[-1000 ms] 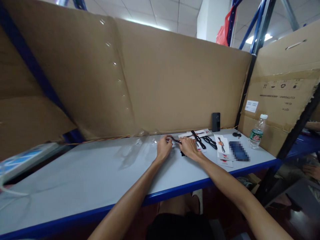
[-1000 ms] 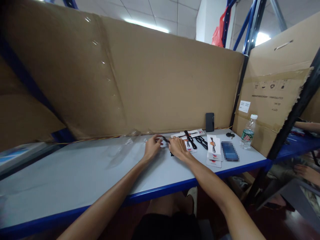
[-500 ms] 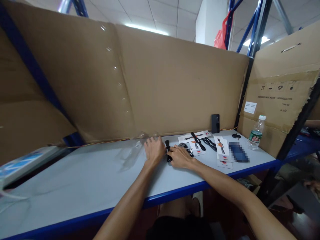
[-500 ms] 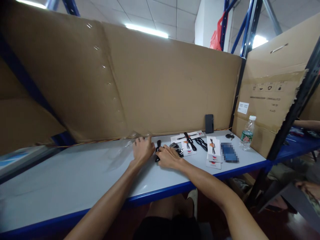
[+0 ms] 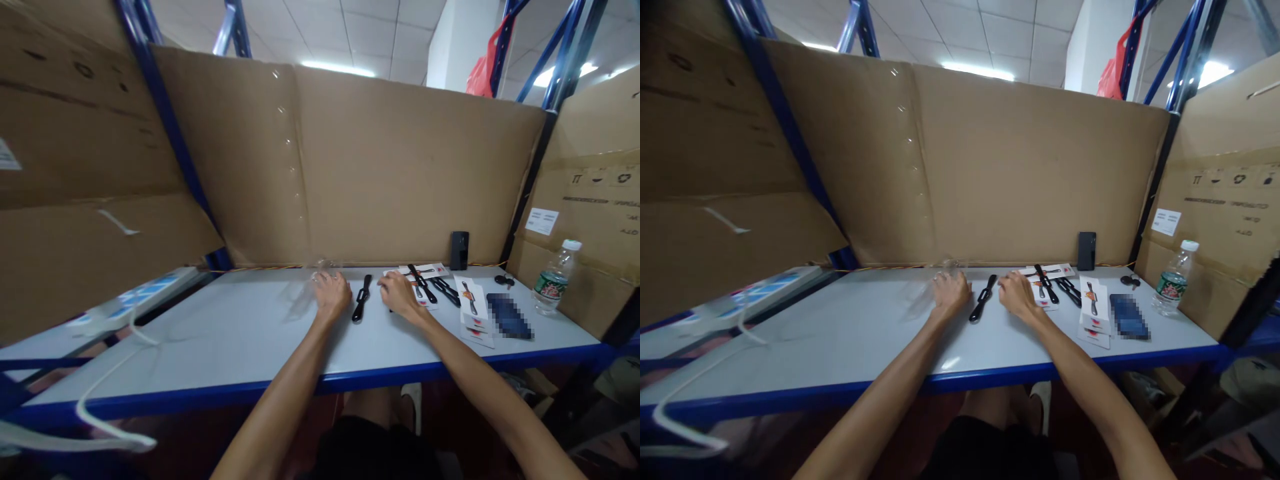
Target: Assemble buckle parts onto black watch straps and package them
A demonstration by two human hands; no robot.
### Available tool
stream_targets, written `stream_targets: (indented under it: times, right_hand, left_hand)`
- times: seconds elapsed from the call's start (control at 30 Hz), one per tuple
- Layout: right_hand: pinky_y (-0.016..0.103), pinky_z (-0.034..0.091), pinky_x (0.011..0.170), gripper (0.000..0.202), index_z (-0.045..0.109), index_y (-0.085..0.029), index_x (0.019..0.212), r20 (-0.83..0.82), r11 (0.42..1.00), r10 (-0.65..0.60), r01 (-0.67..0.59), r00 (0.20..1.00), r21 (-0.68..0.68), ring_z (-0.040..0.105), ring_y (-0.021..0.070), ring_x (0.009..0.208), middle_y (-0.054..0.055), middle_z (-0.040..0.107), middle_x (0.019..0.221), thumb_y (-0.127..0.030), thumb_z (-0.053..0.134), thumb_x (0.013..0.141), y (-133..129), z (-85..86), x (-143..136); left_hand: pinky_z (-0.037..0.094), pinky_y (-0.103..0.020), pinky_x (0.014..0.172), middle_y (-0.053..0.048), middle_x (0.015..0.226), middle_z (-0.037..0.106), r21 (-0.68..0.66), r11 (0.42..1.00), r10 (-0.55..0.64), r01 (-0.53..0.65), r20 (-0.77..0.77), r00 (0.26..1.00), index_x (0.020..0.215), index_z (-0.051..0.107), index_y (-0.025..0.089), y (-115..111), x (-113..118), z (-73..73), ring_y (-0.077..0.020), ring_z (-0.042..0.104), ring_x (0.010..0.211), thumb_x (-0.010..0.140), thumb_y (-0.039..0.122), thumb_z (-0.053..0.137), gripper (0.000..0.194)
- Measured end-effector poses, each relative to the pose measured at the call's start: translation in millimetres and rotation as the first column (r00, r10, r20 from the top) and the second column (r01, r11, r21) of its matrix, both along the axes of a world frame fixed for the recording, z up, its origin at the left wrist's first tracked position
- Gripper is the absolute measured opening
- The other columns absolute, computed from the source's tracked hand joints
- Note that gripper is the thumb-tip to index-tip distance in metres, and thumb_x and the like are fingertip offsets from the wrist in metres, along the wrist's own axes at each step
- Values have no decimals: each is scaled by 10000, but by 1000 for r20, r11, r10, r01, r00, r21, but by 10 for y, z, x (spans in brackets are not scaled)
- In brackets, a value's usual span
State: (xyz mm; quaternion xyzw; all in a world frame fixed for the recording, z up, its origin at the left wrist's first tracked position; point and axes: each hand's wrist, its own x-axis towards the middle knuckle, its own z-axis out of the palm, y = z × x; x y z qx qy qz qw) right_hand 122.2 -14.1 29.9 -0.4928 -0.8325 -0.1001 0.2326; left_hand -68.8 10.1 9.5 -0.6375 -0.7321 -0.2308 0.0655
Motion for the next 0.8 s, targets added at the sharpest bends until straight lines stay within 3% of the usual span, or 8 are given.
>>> stream_targets:
  times: [0.1, 0.23, 0.5, 0.7, 0.8]
  right_hand:
    - [277, 404, 938, 276, 732, -199, 1054, -157, 980, -194, 197, 968, 6, 576, 201, 1075, 75, 702, 1093, -165, 483, 940, 122, 92, 232]
    - [264, 410, 868, 280, 732, -219, 1043, -246, 942, -331, 334, 911, -30, 601, 199, 1050, 65, 710, 1091, -172, 475, 941, 216, 118, 462]
    - [250, 412, 819, 287, 737, -227, 1020, -351, 884, -458, 461, 817, -81, 654, 191, 991, 65, 733, 1074, -196, 460, 951, 315, 126, 643]
    - [240, 426, 776, 269, 716, -240, 1059, -418, 857, -503, 500, 757, -125, 679, 189, 991, 49, 758, 1049, -226, 471, 949, 350, 130, 750]
    - [237, 432, 770, 275, 718, -240, 1065, -436, 842, -525, 520, 731, -143, 682, 189, 995, 58, 759, 1046, -224, 473, 942, 342, 143, 775]
  left_hand:
    - [248, -657, 1072, -370, 1406, 480, 20, 996, 93, -92, -78, 993, 1267, 634, 11, 17, -42, -39, -503, 378, 1367, 915, 276, 446, 479]
    - [308, -653, 1026, -359, 1444, 448, -37, 993, 107, -112, -122, 987, 1263, 649, 51, 40, -67, -65, -501, 426, 1331, 894, 236, 461, 453]
    - [403, -516, 974, -322, 1385, 492, -40, 995, 87, -92, -111, 990, 1521, 375, 87, 42, -52, -17, -445, 461, 1299, 864, 178, 470, 671]
    - [398, -508, 969, -334, 1358, 502, -4, 999, 51, -51, -83, 995, 1499, 399, 40, 12, -54, -10, -450, 484, 1267, 833, 136, 474, 677]
    - [313, -561, 1054, -333, 1451, 434, 17, 998, 58, -56, -141, 988, 1508, 389, 54, -25, -27, 48, -467, 367, 1380, 824, 153, 515, 703]
